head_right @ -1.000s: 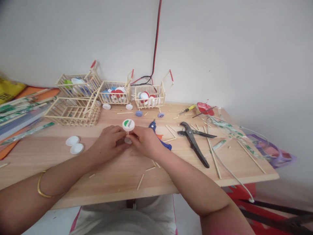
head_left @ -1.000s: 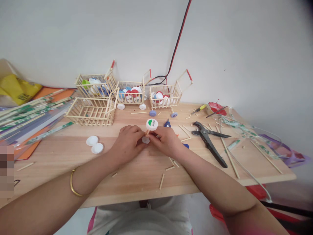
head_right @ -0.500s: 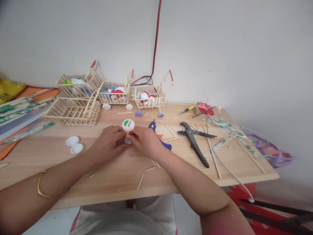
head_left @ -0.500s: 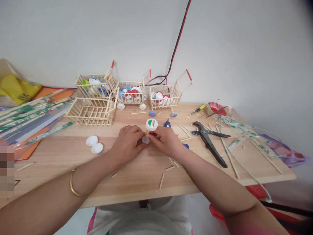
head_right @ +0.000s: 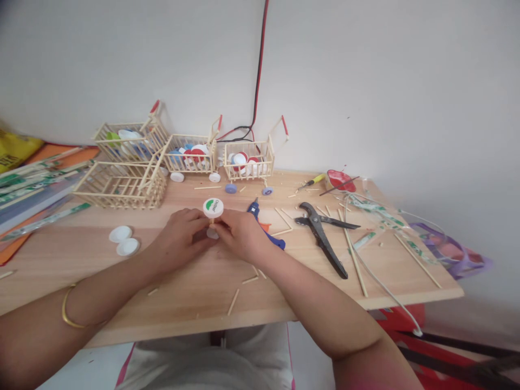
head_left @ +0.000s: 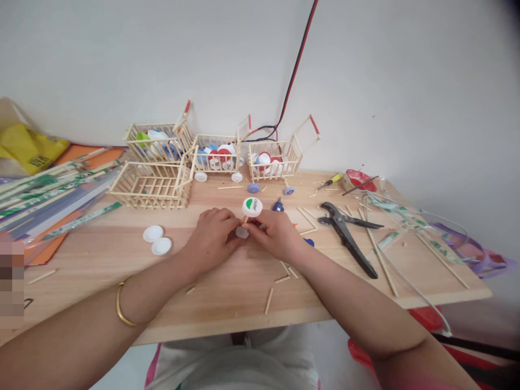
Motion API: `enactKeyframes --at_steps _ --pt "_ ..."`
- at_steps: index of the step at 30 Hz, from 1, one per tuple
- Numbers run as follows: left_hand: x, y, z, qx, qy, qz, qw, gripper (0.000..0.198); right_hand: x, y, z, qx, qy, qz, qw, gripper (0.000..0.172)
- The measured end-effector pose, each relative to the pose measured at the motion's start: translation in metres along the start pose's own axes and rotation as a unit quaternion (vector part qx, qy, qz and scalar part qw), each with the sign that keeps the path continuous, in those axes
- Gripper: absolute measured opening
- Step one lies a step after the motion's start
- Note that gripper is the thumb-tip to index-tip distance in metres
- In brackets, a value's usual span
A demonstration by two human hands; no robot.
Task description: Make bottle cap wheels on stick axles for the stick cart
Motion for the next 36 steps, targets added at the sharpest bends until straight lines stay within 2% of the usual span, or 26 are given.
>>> enactKeyframes --at_steps 36 --pt "-0.0003 0.0 -0.0001 -0.002 0.002 -0.005 1.0 0.016 0.001 -0.0029 0.0002 0.003 -0.002 -0.006 1.0 0.009"
Point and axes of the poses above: each hand's wrist, its own z-axis towards the middle knuckle, its own x-axis out of the palm, y = z × x, the point moved 8 cm from there along z, towards the middle knuckle, and after that the axes turned 3 degrees about y, right-handed, at the moved point
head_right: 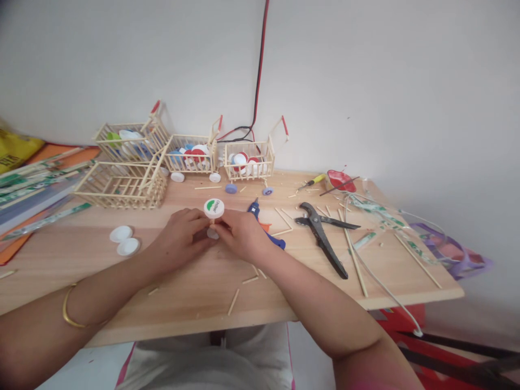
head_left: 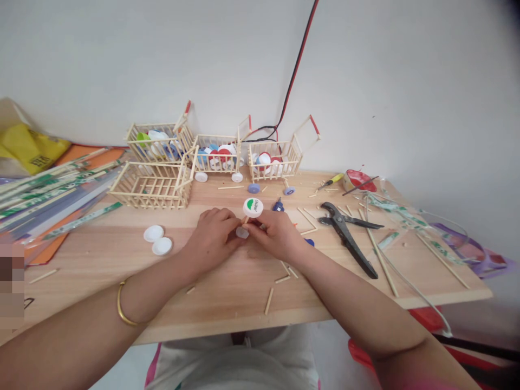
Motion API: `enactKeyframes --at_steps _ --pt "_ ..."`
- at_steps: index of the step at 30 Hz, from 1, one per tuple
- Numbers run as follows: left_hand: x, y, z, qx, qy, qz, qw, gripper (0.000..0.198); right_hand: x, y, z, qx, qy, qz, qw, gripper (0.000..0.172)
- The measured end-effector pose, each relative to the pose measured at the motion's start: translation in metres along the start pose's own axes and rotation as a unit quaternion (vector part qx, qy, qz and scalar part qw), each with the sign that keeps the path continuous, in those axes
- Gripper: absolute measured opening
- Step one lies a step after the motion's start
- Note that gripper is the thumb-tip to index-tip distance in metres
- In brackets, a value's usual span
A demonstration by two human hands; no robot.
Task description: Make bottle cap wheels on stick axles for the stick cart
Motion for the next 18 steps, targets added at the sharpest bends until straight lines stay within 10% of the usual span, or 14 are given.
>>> enactKeyframes --at_steps 18 --pt "0.0003 -0.0001 0.0005 0.002 -0.002 0.006 1.0 0.018 -0.0005 0.0012 -0.0002 0.0 0.0 0.007 1.0 0.01"
Point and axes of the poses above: each hand's wrist, its own z-axis towards the middle knuckle, its own x-axis out of the palm, y = z × x, the point moved 8 cm from there along z, towards the middle knuckle, and after that the axes turned 3 degrees about y, right-handed, at the moved point
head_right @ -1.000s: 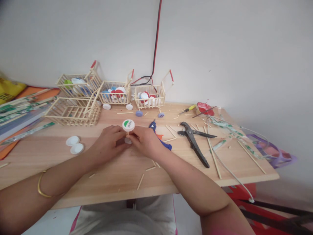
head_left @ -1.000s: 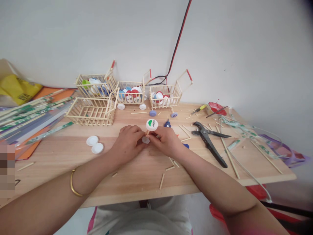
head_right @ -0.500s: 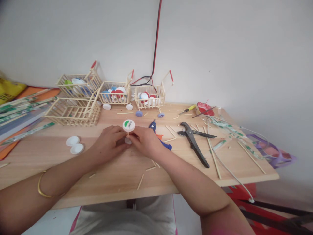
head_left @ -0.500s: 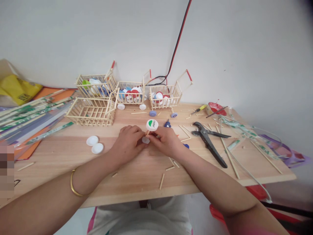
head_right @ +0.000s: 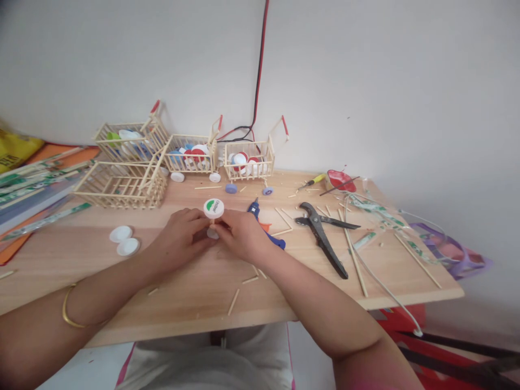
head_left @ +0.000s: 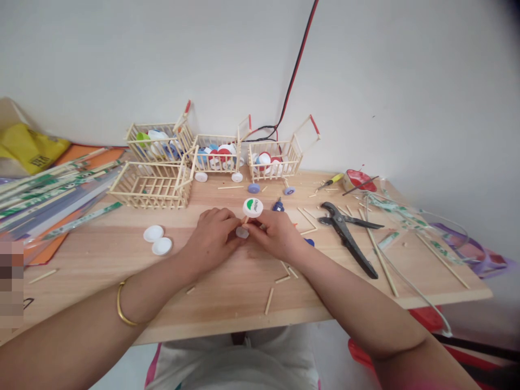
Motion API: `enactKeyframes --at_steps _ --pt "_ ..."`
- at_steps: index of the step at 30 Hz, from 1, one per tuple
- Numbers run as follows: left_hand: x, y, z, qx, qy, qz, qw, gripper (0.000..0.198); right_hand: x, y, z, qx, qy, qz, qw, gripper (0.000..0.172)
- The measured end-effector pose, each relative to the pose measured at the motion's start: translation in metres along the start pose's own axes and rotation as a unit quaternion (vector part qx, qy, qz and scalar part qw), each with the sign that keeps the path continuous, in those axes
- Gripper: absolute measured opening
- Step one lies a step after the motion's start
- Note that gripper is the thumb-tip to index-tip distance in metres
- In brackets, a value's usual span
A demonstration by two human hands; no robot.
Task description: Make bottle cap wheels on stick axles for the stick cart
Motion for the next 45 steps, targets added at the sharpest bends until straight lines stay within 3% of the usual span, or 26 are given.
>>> enactKeyframes --at_steps 45 --pt "0.0001 -0.001 -0.0002 -0.001 0.004 -0.002 1.0 0.018 -0.0002 0.0001 0.0 0.0 -0.003 -0.007 1.0 0.01"
Point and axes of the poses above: each hand's wrist, its own z-axis towards the middle knuckle, its own x-axis out of the palm, y = z × x, the point moved 8 cm from there along z, towards the middle knuckle, and after that the axes turned 3 degrees about y, right-handed, at the moved point
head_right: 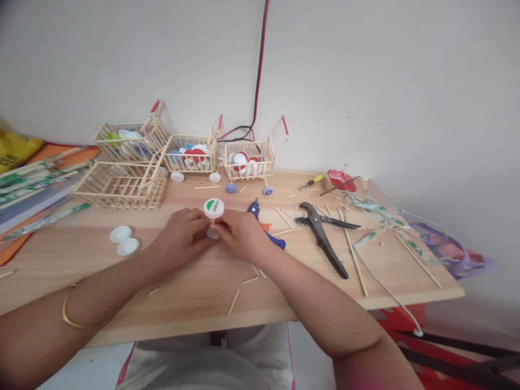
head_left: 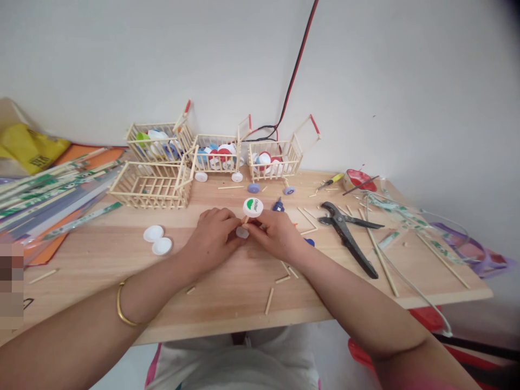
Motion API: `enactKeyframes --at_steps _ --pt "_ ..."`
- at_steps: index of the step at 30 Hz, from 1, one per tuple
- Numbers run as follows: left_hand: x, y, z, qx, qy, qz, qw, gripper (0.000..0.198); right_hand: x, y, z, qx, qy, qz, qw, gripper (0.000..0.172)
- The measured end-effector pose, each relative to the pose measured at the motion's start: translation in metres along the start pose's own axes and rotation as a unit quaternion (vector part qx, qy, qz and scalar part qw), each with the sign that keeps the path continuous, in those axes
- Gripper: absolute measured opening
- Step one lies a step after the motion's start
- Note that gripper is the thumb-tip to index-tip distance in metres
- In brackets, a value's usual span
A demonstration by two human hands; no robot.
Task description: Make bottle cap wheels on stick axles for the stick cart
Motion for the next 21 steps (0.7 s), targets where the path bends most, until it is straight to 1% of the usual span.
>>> enactKeyframes --at_steps 21 --pt "0.0 0.001 -0.0001 -0.003 0.003 -0.004 1.0 0.018 -0.0011 0.0007 -0.0004 0.0 -0.003 0.001 1.0 0.009"
Point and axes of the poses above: each hand's wrist, its own z-axis towards the middle knuckle, its own x-axis out of the palm, y = z × x, the point moved 8 cm from there along z, towards the middle knuckle, and after that the axes turned 3 degrees about y, right-handed, at the moved point
